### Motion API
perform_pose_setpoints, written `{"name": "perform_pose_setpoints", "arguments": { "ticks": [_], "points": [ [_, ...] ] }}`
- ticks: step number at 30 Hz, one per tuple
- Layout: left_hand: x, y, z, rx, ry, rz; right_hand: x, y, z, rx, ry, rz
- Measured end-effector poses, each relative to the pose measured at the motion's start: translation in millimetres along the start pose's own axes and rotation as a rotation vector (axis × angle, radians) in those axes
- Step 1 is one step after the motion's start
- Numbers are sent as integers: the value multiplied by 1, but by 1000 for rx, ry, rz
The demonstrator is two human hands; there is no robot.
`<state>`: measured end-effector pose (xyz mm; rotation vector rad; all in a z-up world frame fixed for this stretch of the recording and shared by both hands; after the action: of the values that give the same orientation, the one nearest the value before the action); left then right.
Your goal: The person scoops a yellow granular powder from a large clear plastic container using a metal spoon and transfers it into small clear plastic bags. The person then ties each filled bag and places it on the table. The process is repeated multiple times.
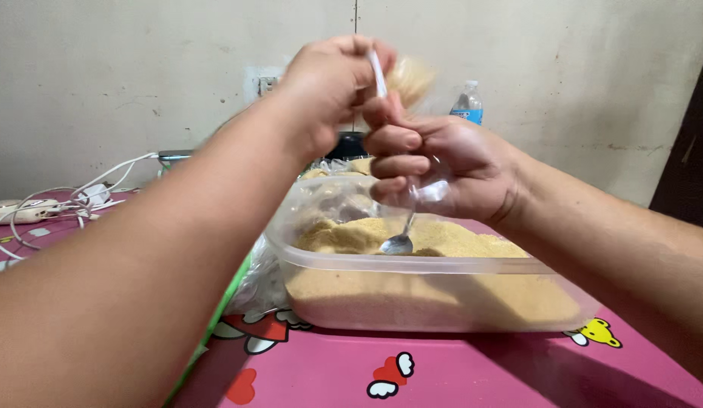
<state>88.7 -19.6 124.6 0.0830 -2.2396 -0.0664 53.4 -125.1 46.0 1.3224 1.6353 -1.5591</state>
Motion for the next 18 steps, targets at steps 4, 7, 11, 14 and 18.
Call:
{"name": "perform_pose_setpoints", "arguments": {
  "ticks": [4, 7, 11, 14, 18],
  "points": [
    [0, -18, 16, -434, 155, 441, -20, 1, -6, 4, -10, 223],
    [-6, -13, 40, -486, 238, 271, -59, 30, -4, 375, 66, 574],
    [-8, -16, 65, -518, 299, 212, -84, 4, -9, 172, 97, 802],
    [-23, 9, 55, -37, 361, 404, -114, 5, -3, 465, 244, 1079],
    [-60, 22, 42, 304, 561, 279, -109, -8, -13, 516, 387, 1315]
  ]
}}
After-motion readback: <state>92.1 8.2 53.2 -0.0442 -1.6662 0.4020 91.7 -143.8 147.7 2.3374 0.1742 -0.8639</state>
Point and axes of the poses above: each hand's wrist, its own z-axis away from the middle knuckle, its own y-axis out of the back of the hand, x = y × z, the point moved 9 cm from there along -z, towards the middle knuckle, and after that the axes turned 3 degrees about -z, right-handed, at the moved point
